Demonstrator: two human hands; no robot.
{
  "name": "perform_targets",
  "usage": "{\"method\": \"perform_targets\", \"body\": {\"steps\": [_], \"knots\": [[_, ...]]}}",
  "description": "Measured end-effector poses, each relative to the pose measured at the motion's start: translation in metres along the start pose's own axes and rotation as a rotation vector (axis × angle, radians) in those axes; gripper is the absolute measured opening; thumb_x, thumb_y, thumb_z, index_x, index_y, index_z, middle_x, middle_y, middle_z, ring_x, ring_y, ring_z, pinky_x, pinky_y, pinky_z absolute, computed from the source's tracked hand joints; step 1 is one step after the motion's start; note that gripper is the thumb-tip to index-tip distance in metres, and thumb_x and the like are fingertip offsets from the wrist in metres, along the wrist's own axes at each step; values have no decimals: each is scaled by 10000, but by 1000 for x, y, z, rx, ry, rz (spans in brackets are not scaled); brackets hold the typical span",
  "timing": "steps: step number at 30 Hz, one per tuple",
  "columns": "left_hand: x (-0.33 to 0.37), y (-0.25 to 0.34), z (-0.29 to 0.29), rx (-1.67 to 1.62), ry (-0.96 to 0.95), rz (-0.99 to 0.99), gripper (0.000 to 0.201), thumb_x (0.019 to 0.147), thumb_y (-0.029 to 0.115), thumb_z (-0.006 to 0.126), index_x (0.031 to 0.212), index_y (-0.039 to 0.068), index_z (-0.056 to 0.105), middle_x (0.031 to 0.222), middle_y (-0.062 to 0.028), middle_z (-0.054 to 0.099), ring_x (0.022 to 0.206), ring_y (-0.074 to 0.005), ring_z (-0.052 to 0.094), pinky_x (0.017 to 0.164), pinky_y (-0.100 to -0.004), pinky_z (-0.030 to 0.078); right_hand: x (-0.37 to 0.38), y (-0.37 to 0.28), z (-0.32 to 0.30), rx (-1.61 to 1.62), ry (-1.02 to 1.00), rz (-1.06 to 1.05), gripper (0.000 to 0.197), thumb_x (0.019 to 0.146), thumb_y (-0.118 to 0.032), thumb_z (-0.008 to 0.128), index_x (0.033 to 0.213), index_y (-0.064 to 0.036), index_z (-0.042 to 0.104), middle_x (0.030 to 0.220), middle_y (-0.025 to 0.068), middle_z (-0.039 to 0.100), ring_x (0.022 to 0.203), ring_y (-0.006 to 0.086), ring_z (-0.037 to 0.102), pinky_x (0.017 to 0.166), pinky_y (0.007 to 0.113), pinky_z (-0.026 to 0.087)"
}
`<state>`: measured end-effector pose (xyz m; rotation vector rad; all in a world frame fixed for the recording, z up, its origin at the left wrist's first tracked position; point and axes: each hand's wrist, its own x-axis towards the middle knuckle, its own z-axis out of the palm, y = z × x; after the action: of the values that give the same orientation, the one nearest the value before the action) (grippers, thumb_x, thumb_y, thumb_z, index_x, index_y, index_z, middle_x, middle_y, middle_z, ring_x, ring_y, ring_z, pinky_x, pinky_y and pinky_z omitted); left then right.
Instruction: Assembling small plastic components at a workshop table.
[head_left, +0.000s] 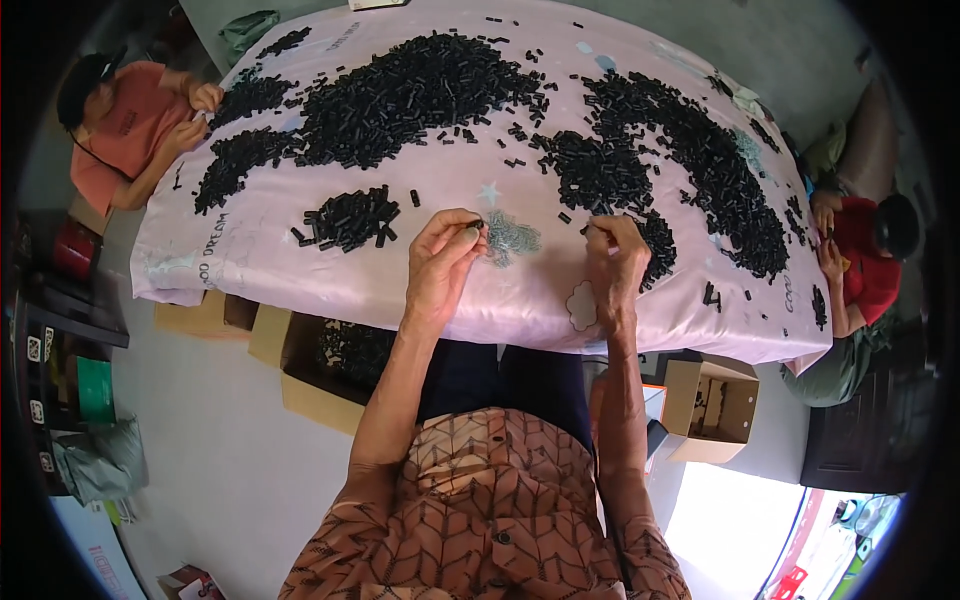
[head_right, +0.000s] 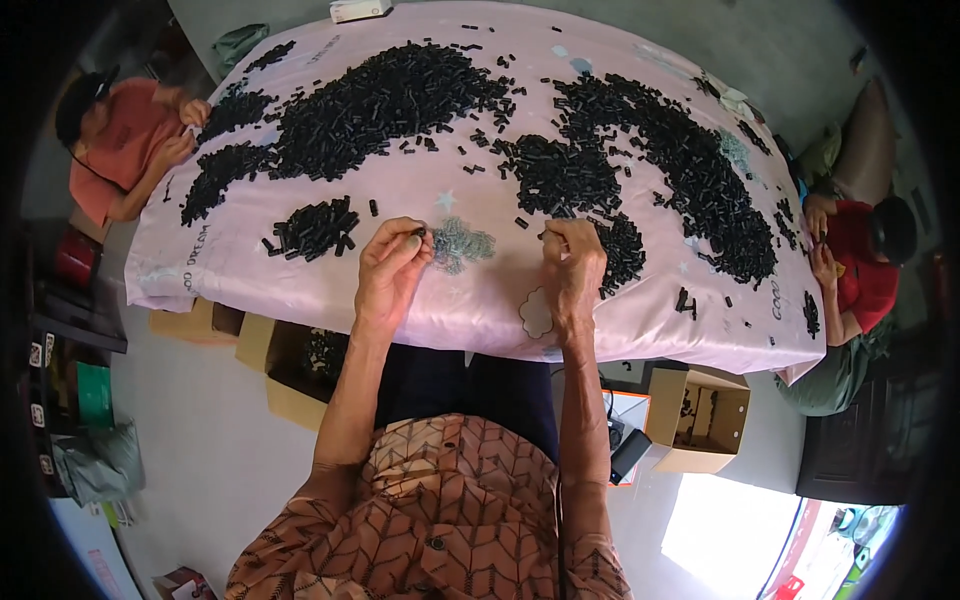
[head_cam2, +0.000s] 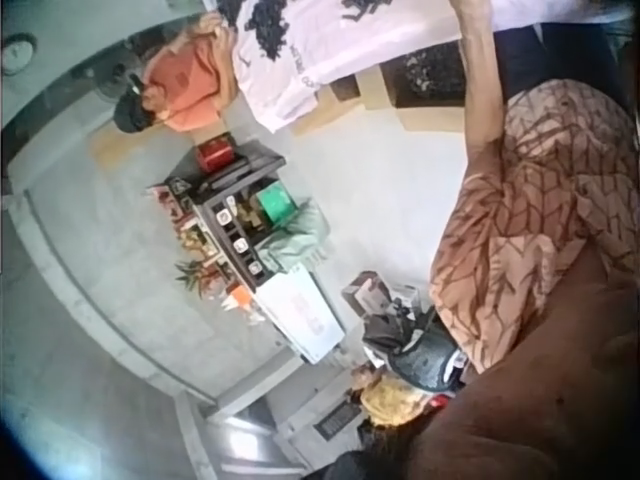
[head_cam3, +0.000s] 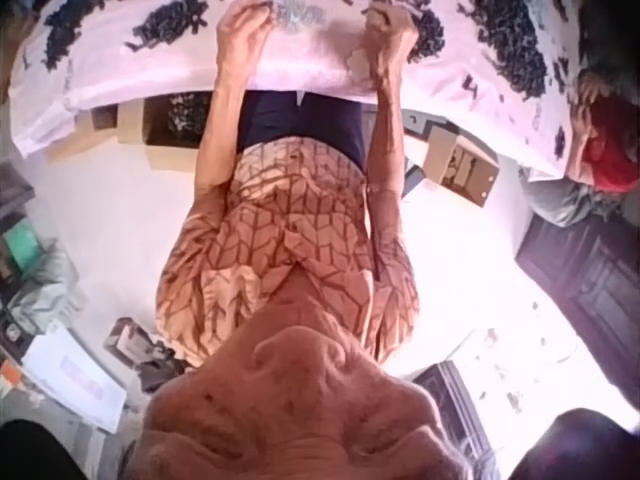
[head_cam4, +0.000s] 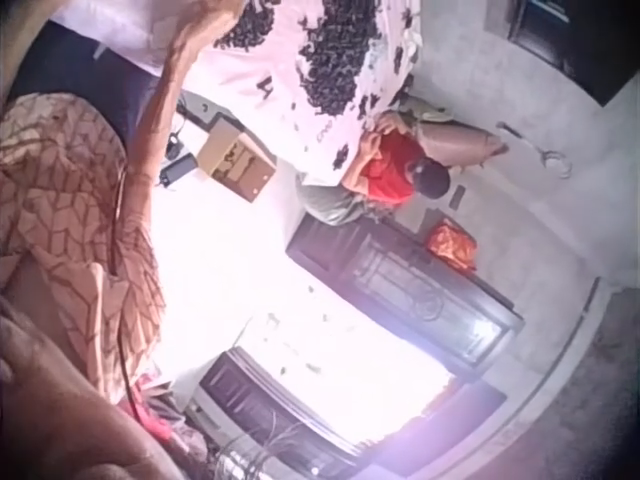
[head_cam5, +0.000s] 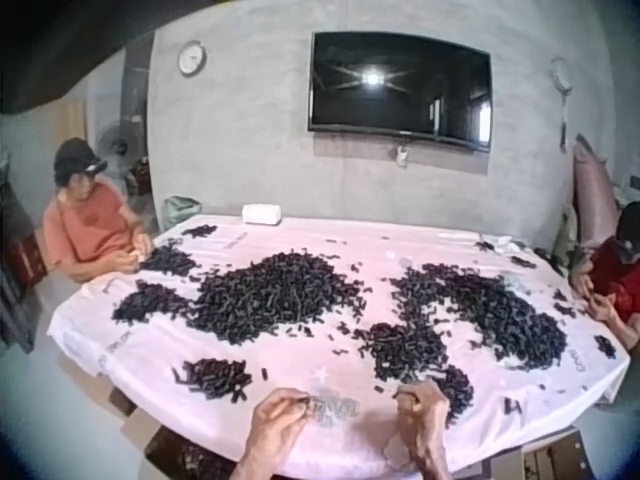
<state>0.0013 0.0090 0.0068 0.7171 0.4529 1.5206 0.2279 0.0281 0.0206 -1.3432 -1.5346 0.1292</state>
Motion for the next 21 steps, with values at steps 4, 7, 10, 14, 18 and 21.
{"method": "perform_targets", "body": {"steps": [4, 7, 10, 14, 18, 21], "knots": [[0, 0, 1, -9, -15, 7, 181, 905, -1, 584, 1084, -15, 603, 951, -91, 639, 847, -133, 594, 785, -258, 480, 6, -6, 15, -140, -66, -160, 95, 783, -57, 636, 851, 3, 664, 858, 133, 645, 828, 305, 603, 754, 376, 489], [1, -2, -1, -24, -37, 18, 177, 908, 9, 590, 1082, -7, 616, 943, -80, 643, 841, -128, 596, 775, -254, 481, 9, -7, 24, -384, -120, -212, 112, 800, -95, 623, 841, -3, 670, 880, 126, 632, 869, 310, 578, 782, 393, 477], [1, -5, -1, -23, -36, 19, 171, 912, 23, 597, 1079, 0, 629, 933, -70, 647, 831, -122, 596, 767, -251, 481, 6, -1, 26, -427, -160, -212, 126, 808, -103, 604, 847, -6, 674, 891, 122, 618, 886, 311, 560, 785, 401, 471], [1, -6, -1, -16, -50, 20, 168, 914, 26, 600, 1076, 3, 639, 928, -66, 651, 822, -121, 601, 756, -261, 490, 5, -5, 23, -364, -109, -255, 119, 795, -49, 606, 874, 4, 678, 918, 127, 627, 877, 310, 578, 787, 391, 486], [0, -5, -1, -17, -42, 22, 168, 915, 28, 602, 1076, 5, 641, 927, -69, 651, 817, -125, 602, 753, -268, 495, 9, -2, 13, -122, 126, -197, 104, 799, -21, 647, 895, 7, 672, 887, 150, 641, 782, 287, 618, 688, 354, 512], [0, -4, -3, -22, -50, 12, 171, 912, 22, 602, 1078, 1, 639, 921, -75, 649, 807, -130, 601, 753, -270, 497, 7, -14, -6, 42, 96, 140, 104, 815, -19, 605, 884, 17, 674, 822, 136, 630, 686, 231, 604, 646, 324, 483]]}}
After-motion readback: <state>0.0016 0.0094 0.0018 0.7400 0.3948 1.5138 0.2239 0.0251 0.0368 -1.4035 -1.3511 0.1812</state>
